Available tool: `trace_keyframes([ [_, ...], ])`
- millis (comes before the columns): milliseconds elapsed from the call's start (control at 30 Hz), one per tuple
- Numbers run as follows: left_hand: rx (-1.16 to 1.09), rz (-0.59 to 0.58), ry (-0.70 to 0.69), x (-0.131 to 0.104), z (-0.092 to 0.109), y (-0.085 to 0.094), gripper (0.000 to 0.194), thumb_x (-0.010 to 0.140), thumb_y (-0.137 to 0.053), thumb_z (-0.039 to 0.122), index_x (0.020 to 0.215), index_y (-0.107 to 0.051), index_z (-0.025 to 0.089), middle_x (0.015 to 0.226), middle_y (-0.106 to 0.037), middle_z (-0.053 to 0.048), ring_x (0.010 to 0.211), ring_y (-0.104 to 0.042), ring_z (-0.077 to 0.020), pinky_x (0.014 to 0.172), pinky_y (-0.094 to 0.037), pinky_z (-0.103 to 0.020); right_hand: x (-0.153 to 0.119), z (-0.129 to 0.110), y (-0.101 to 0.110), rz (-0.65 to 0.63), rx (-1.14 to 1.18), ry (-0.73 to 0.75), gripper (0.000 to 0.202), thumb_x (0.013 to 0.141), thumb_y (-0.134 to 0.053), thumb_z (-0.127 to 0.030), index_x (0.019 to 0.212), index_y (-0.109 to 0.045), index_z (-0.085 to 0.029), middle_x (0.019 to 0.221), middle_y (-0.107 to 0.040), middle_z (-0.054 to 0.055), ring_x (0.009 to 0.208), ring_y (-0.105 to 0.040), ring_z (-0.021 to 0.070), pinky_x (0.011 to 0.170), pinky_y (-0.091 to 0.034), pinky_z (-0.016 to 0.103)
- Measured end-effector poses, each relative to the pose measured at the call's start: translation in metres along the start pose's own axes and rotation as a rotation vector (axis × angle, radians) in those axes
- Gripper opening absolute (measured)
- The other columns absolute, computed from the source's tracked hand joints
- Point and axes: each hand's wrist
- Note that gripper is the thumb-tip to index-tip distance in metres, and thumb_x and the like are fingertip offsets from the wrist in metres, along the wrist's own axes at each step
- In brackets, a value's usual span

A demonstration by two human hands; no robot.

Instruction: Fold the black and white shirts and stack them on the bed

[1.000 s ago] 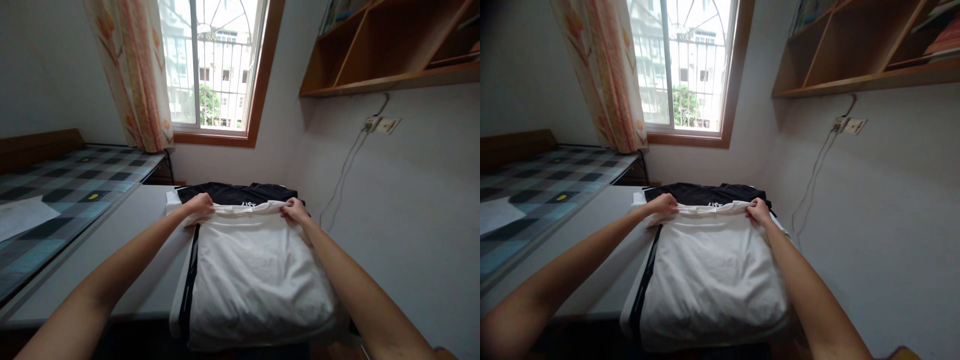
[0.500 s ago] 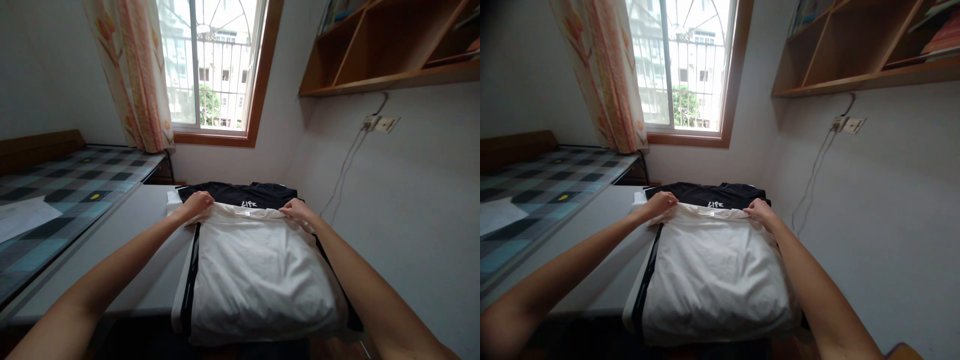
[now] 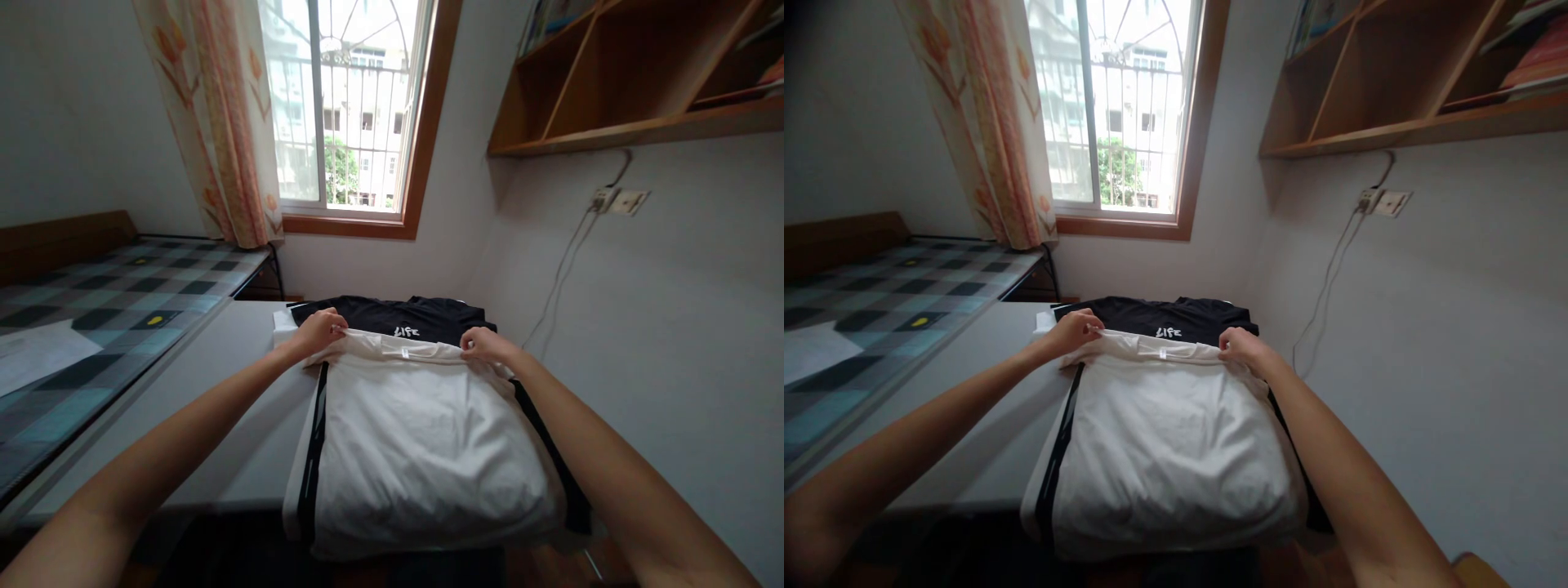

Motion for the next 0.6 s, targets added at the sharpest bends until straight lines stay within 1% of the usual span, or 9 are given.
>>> trace_keyframes([
  [100, -0.03, -0.033, 0.087, -0.001, -0.002, 0.003, 0.016, 0.078, -0.061, 0.024, 0.082, -0.076, 0.018, 0.082, -0.07, -0.004, 0.066, -0.063, -0.0144, 0.063, -0.045, -0.022, -0.006, -0.005, 0.009, -0.043, -0.028, -0.025, 0.015, 0.068, -0.072, -0.028, 0.08, -0.071, -0.018, 0.083, -0.07, 0.004, 0.074, -0.061, 0.0163, 0.059, -0.04, 0.022],
  [167, -0.093, -0.103, 0.163, -0.001, -0.005, 0.007, 0.019, 0.08, -0.06, 0.029, 0.078, -0.075, 0.017, 0.068, -0.069, -0.003, 0.059, -0.064, -0.0146, 0.059, -0.044, -0.022, -0.011, -0.004, 0.019, -0.057, 0.005, -0.029, 0.029, 0.066, -0.074, -0.033, 0.09, -0.072, -0.018, 0.084, -0.069, 0.004, 0.072, -0.06, 0.0163, 0.058, -0.04, 0.022],
  [233, -0.176, -0.18, 0.22, -0.001, -0.01, 0.013, 0.023, 0.08, -0.061, 0.034, 0.073, -0.073, 0.016, 0.055, -0.064, -0.001, 0.052, -0.063, -0.0142, 0.055, -0.044, -0.021, -0.016, -0.001, 0.03, -0.143, 0.071, -0.023, 0.039, 0.062, -0.077, -0.036, 0.096, -0.073, -0.017, 0.081, -0.068, 0.004, 0.07, -0.06, 0.0164, 0.058, -0.04, 0.023],
  [300, -0.286, -0.231, 0.281, 0.001, -0.015, 0.021, 0.026, 0.078, -0.062, 0.038, 0.071, -0.071, 0.015, 0.052, -0.063, -0.001, 0.049, -0.063, -0.0145, 0.052, -0.044, -0.021, -0.02, 0.006, 0.043, -0.268, 0.126, -0.019, 0.036, 0.059, -0.079, -0.034, 0.09, -0.075, -0.016, 0.074, -0.066, 0.002, 0.066, -0.059, 0.0164, 0.057, -0.04, 0.023],
  [367, -0.388, -0.259, 0.35, 0.005, -0.018, 0.03, 0.027, 0.076, -0.064, 0.04, 0.072, -0.069, 0.014, 0.056, -0.065, -0.002, 0.049, -0.064, -0.0156, 0.05, -0.046, -0.022, -0.022, 0.012, 0.056, -0.307, 0.126, -0.048, 0.019, 0.058, -0.078, -0.029, 0.072, -0.075, -0.016, 0.065, -0.064, 0.0, 0.064, -0.057, 0.0165, 0.057, -0.039, 0.024],
  [400, -0.408, -0.25, 0.37, 0.009, -0.019, 0.034, 0.026, 0.074, -0.065, 0.04, 0.073, -0.069, 0.014, 0.058, -0.065, -0.003, 0.05, -0.064, -0.0161, 0.05, -0.046, -0.023, -0.023, 0.014, 0.062, -0.253, 0.103, -0.078, 0.013, 0.059, -0.078, -0.027, 0.065, -0.073, -0.017, 0.063, -0.063, 0.001, 0.064, -0.058, 0.017, 0.057, -0.039, 0.025],
  [467, -0.353, -0.152, 0.361, 0.017, -0.018, 0.042, 0.022, 0.073, -0.067, 0.037, 0.073, -0.067, 0.015, 0.059, -0.064, -0.002, 0.052, -0.064, -0.0162, 0.05, -0.046, -0.023, -0.025, 0.014, 0.071, 0.01, 0.03, -0.155, 0.01, 0.064, -0.076, -0.027, 0.061, -0.072, -0.018, 0.066, -0.064, 0.003, 0.071, -0.06, 0.0195, 0.061, -0.041, 0.026],
  [533, -0.251, 0.006, 0.363, 0.026, -0.012, 0.045, 0.018, 0.075, -0.066, 0.034, 0.073, -0.065, 0.017, 0.056, -0.061, 0.0, 0.051, -0.062, -0.0157, 0.051, -0.046, -0.023, -0.027, 0.01, 0.078, 0.335, -0.033, -0.258, 0.01, 0.071, -0.072, -0.03, 0.069, -0.074, -0.021, 0.076, -0.066, 0.007, 0.081, -0.063, 0.0227, 0.066, -0.044, 0.028],
  [600, -0.281, 0.116, 0.426, 0.032, -0.003, 0.045, 0.017, 0.083, -0.06, 0.034, 0.078, -0.06, 0.017, 0.052, -0.058, 0.002, 0.046, -0.06, -0.0142, 0.048, -0.044, -0.022, -0.029, 0.001, 0.08, 0.521, -0.017, -0.362, 0.016, 0.08, -0.064, -0.033, 0.076, -0.074, -0.021, 0.078, -0.067, 0.01, 0.085, -0.065, 0.0245, 0.066, -0.045, 0.029],
])
Point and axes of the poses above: each hand's wrist, its own x-axis towards the middle knuckle, its own y-axis out of the back of the hand, z = x × y
